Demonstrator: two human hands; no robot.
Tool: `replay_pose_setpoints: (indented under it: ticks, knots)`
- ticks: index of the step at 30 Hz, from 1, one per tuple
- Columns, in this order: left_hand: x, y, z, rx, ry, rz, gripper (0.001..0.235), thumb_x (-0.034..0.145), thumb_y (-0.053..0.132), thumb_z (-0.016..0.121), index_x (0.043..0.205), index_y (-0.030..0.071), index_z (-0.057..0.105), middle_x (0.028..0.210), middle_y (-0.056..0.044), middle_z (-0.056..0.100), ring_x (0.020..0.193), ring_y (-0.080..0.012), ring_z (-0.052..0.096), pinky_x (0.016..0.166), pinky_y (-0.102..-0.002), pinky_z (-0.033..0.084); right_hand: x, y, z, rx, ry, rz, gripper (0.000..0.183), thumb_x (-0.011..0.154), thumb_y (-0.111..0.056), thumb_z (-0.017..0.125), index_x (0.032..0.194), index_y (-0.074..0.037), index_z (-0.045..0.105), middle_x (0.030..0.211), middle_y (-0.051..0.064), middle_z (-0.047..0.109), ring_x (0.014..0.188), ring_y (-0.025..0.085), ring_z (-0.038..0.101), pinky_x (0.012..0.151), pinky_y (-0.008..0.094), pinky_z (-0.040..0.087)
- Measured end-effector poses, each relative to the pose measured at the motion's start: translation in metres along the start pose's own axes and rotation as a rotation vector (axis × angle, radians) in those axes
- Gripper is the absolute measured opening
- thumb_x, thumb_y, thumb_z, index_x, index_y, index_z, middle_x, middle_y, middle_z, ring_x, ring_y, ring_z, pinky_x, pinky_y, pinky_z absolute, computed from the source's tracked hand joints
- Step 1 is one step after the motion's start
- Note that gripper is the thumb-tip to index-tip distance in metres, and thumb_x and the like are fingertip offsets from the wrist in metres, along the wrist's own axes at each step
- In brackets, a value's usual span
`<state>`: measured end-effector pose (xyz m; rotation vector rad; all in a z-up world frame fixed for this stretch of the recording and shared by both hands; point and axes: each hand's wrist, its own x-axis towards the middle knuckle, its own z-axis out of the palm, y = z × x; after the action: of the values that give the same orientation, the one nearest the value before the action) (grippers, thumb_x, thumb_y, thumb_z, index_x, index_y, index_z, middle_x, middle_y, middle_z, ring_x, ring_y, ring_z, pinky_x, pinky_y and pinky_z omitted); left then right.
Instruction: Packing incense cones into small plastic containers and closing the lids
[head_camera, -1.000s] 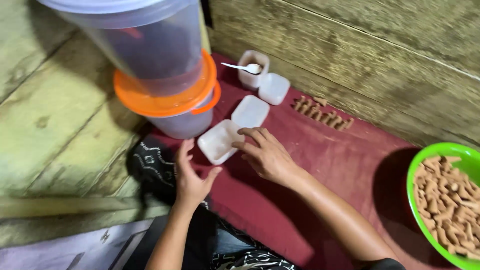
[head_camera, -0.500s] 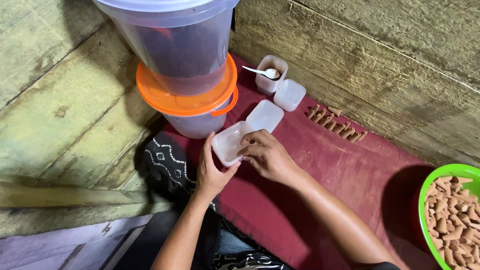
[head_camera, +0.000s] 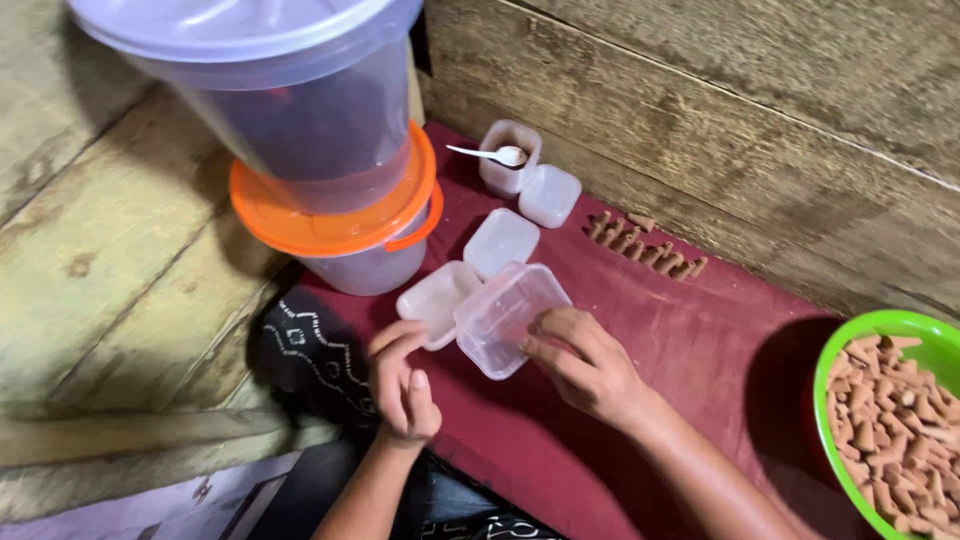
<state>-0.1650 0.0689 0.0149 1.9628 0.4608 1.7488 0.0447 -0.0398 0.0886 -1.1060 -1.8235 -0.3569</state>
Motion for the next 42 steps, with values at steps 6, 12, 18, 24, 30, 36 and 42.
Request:
replay_pose_setpoints:
  ticks: [6,12,18,24,30,36,42]
  knots:
    - [0.025,0.022,0.095,-1.153,-0.521,-0.820,0.056,0.107,0.040,0.036,0.147,0.002,0.046,0.148,-0.019,0.053,0.135,-0.0261,0.051,0.115,-0.044,0.042,-0.024,0.004,-0.062,-0.157,-0.105,-0.107,0.029,0.105,-0.014,0.050,0.101,-0.001,0.075,0.104,0.022,0.071,0.095,0.041,0.072,0.076,0.045,0.061]
    - [0.002,-0.032,0.202,-0.938,-0.756,-0.902,0.047,0.106,0.030,0.055,0.148,0.009,0.055,0.132,-0.016,0.066,0.116,-0.0197,0.061,0.097,-0.038,0.055,-0.071,0.020,-0.116,-0.755,-0.107,-0.039,0.029,0.096,-0.014,0.055,0.114,-0.012,0.077,0.107,0.008,0.073,0.096,0.029,0.068,0.081,0.040,0.056]
    - [0.052,0.017,0.224,-0.910,-0.928,-0.783,0.053,0.105,0.029,0.056,0.151,0.005,0.048,0.147,-0.025,0.053,0.133,-0.0287,0.053,0.111,-0.042,0.045,-0.118,0.045,-0.115,-1.094,-0.476,0.470,0.062,0.078,-0.030,0.058,0.139,-0.022,0.059,0.080,0.006,0.067,0.070,0.025,0.070,0.065,0.038,0.052]
    - [0.039,0.002,0.232,-0.987,-1.066,-0.820,0.055,0.104,0.035,0.048,0.149,0.003,0.050,0.089,-0.023,0.074,0.083,-0.0220,0.075,0.057,-0.022,0.061,-0.153,0.050,-0.079,-0.961,-0.652,0.672,0.063,0.084,-0.018,0.051,0.147,-0.010,0.051,0.067,0.010,0.072,0.055,0.031,0.074,0.052,0.045,0.057]
    - [0.048,0.026,0.208,-0.906,-0.995,-0.680,0.049,0.109,0.034,0.041,0.142,0.004,0.060,0.134,-0.019,0.065,0.129,-0.0243,0.057,0.113,-0.043,0.043,-0.115,0.014,-0.032,-0.443,-0.768,1.049,0.085,0.083,-0.034,0.055,0.159,-0.016,0.022,0.075,0.014,0.075,0.070,0.040,0.076,0.067,0.057,0.059]
    - [0.008,-0.013,0.231,-1.229,-0.742,-0.875,0.053,0.108,0.039,0.043,0.143,0.002,0.058,0.124,-0.022,0.070,0.106,-0.0271,0.070,0.083,-0.042,0.063,-0.107,0.011,-0.045,0.571,-0.192,0.997,0.097,0.078,0.005,0.059,0.164,-0.012,0.016,0.068,0.010,0.072,0.059,0.025,0.074,0.063,0.034,0.060]
    - [0.003,-0.013,0.234,-1.647,-0.596,-0.896,0.057,0.101,0.024,0.046,0.153,0.001,0.045,0.159,-0.023,0.042,0.142,-0.0332,0.047,0.120,-0.046,0.037,-0.104,0.013,-0.067,-0.108,0.015,0.932,0.072,0.085,-0.010,0.064,0.154,-0.011,0.045,0.088,0.006,0.076,0.073,0.024,0.074,0.060,0.035,0.056]
